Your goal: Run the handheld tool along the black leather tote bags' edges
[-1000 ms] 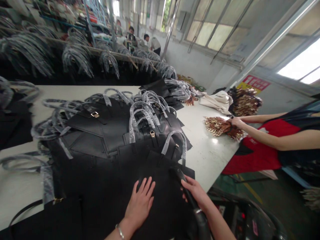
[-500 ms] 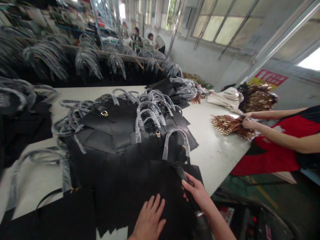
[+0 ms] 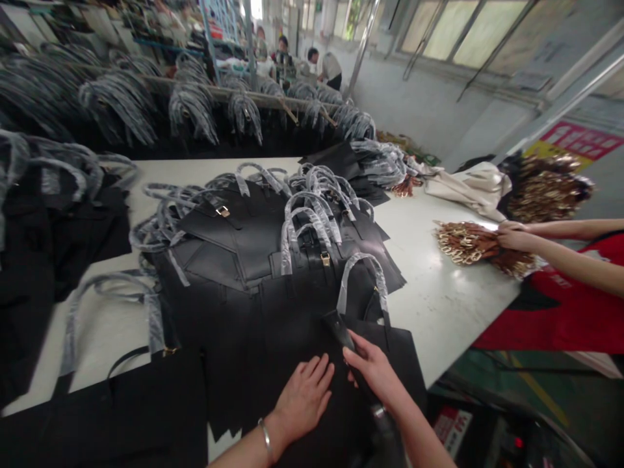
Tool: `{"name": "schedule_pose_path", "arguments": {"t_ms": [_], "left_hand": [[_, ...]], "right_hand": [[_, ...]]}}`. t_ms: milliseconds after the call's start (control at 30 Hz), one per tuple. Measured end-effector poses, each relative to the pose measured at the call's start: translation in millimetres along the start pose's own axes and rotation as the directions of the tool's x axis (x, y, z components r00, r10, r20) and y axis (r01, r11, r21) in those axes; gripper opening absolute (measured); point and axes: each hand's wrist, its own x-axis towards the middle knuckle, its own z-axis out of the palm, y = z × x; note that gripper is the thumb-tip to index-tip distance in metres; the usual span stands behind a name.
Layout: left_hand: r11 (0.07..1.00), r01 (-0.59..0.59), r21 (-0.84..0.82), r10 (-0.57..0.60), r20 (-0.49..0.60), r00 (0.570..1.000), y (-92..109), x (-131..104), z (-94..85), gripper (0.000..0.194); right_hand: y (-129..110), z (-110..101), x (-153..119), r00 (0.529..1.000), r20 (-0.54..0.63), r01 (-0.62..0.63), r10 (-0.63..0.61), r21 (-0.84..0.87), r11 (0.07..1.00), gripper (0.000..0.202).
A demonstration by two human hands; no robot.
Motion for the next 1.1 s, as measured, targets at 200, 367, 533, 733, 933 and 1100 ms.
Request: {"name": "schedule_pose_path", "arguments": {"t_ms": [200, 367, 533, 733, 933, 1100], "left_hand": [[1.0, 0.007, 0.016, -0.007, 0.011, 1.0, 1.7, 1.1, 1.9, 0.049], [1.0, 0.011, -0.002, -0.011, 0.016, 1.0, 1.2, 0.9, 1.3, 0.05], [1.0, 0.015, -0.027, -0.014, 0.035, 0.999, 1.3, 1.6, -0.1, 0.05], [0.999, 0.032, -0.04, -0.03, 0.044, 0.999, 1.5, 1.3, 1.3, 0.05], [0.995, 0.041, -0.091, -0.037, 0.042, 0.998, 3.9, 6.8, -4.6, 0.045], [0.969, 0.167, -0.18, -0.155, 0.082, 0.985, 4.5, 52.8, -25.5, 0.024]], "right_hand": [[-19.7, 11.2, 15.5, 0.989, 0.131, -0.058, 0.061, -0.03, 0.998, 0.061], [-28.2, 10.4, 21.9, 0.984, 0.16, -0.069, 0.076, -0.05, 0.996, 0.064], [-30.2, 3.6, 10.0, 0.968, 0.217, -0.11, 0.122, -0.07, 0.992, 0.058], [-35.3, 27.3, 30.1, 0.99, 0.135, -0.035, 0.036, -0.006, 0.999, 0.069], [-35.7, 6.3, -4.6, 0.997, -0.01, 0.076, -0.075, 0.09, 0.993, 0.081], [-2.9, -38.4, -38.0, 0.974, -0.224, -0.007, 0.027, 0.092, 0.996, 0.09]]}}
